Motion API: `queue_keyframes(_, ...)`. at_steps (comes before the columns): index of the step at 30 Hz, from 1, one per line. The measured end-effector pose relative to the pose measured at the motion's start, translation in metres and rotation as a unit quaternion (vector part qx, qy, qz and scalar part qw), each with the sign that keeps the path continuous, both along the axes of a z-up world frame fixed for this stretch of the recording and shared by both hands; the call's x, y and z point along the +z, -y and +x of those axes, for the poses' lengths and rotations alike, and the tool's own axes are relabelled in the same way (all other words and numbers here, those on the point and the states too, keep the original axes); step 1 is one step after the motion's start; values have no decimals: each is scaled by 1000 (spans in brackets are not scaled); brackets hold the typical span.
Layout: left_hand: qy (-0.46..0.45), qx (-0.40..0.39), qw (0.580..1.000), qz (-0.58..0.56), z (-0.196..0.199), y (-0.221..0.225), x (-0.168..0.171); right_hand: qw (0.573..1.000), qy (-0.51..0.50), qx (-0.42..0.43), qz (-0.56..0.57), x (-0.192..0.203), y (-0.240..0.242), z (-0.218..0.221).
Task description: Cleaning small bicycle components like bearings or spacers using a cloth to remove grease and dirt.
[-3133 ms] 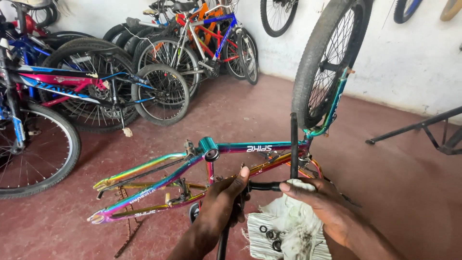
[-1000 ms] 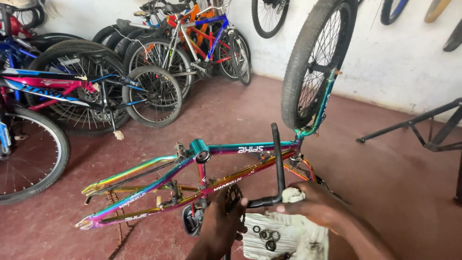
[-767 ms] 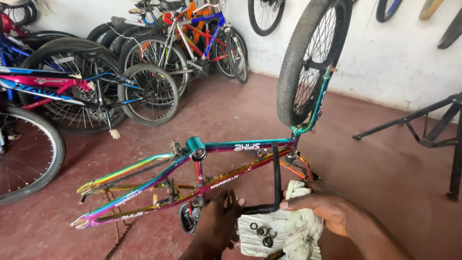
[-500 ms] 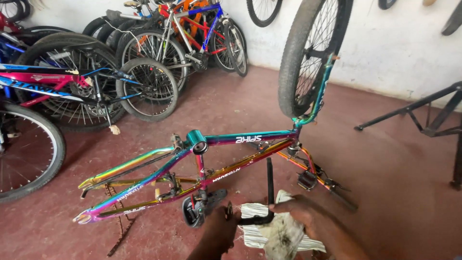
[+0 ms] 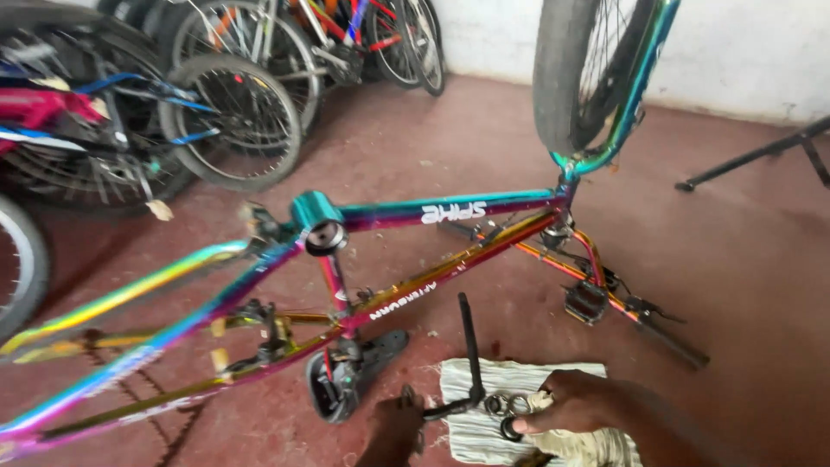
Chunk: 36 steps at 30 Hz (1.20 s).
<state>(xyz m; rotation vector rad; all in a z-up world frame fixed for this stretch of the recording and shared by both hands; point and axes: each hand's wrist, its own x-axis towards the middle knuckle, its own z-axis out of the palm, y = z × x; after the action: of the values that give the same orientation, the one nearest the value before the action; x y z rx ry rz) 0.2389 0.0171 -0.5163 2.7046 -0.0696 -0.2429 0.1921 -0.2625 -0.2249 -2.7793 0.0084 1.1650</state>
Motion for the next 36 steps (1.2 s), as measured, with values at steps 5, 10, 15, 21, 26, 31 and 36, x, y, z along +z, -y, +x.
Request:
queue_keyframes(5,-52,210,967,-135,-1,23,48,1000,-1,14,-11,-69,20,21)
queue_keyframes(10,-125,352,910,-179,-14,38,103,988,123,96,15,-182,66,48)
queue_keyframes(15,-144,355,906,-182,-16,40,109,993,66,85,51,-173,50,41)
queue_keyframes(21,-120,367,907,-168,-19,55,90,996,44,58,51,-152,38,32)
queue_keyframes(26,-122,368,908,-160,-24,75,100,980,151,99,87,-177,51,39)
queue_keyframes(31,-107,353,921,-122,-24,85,90,971,202,94,89,-186,50,42)
queue_keyframes(36,-112,344,926,-107,-26,91,98,938,320,47,123,-231,46,34)
